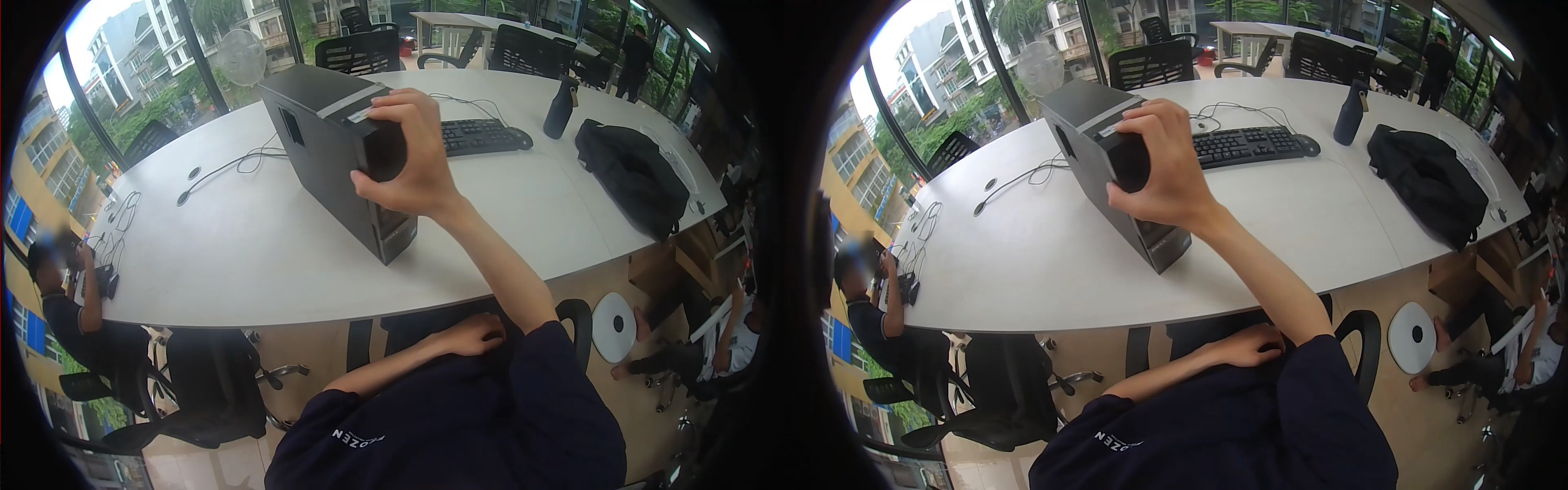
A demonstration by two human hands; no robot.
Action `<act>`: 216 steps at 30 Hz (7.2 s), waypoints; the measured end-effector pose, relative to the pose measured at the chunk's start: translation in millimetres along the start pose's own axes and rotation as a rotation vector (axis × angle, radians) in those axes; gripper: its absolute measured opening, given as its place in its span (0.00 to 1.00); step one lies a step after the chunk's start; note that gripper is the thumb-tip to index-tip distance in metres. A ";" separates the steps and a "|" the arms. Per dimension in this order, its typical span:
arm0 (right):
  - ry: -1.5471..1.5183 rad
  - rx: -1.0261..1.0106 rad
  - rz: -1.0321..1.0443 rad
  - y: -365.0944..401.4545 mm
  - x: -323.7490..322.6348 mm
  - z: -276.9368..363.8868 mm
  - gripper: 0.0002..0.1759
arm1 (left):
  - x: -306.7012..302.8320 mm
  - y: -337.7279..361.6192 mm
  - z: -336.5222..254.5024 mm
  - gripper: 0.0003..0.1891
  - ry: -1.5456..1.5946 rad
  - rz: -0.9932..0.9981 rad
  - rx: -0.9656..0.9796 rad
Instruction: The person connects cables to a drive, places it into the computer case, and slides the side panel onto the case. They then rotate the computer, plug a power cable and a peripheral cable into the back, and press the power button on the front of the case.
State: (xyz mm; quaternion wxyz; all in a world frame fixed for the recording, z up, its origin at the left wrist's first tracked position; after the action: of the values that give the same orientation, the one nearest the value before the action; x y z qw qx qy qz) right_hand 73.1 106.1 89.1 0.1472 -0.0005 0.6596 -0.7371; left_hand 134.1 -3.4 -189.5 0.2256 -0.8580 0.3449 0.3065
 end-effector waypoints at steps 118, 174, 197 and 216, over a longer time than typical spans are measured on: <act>-1.062 1.907 1.575 454.7 -277.4 126.5 0.26 | 4.5 2.1 -10.9 0.13 0.222 -0.193 -0.486; -0.380 2.622 0.927 309.0 -221.4 -30.7 0.33 | -52.6 47.2 56.6 0.19 0.029 -0.041 -0.894; -0.301 2.579 0.930 320.3 -223.6 -34.9 0.33 | -40.2 84.4 33.8 0.19 0.015 -0.009 -0.973; -0.281 2.582 0.928 333.6 -229.5 -26.5 0.33 | -59.4 178.2 -57.6 0.24 0.393 0.779 -0.951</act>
State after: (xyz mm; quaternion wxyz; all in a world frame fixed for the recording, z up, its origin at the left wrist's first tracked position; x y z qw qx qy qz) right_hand 359.6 152.9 -194.4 0.3378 0.2793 -0.5663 -0.6980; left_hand -8.8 -128.5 -139.4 -0.3745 -0.7165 0.4923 0.3225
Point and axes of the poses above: each hand's wrist, its own y-axis away from the middle knuckle, its own x-axis out of the palm, z = x × y, the point moved 1 cm from there along -y, towards the middle knuckle, and after that the axes turned 12 degrees about -y, right-handed, at the moved point
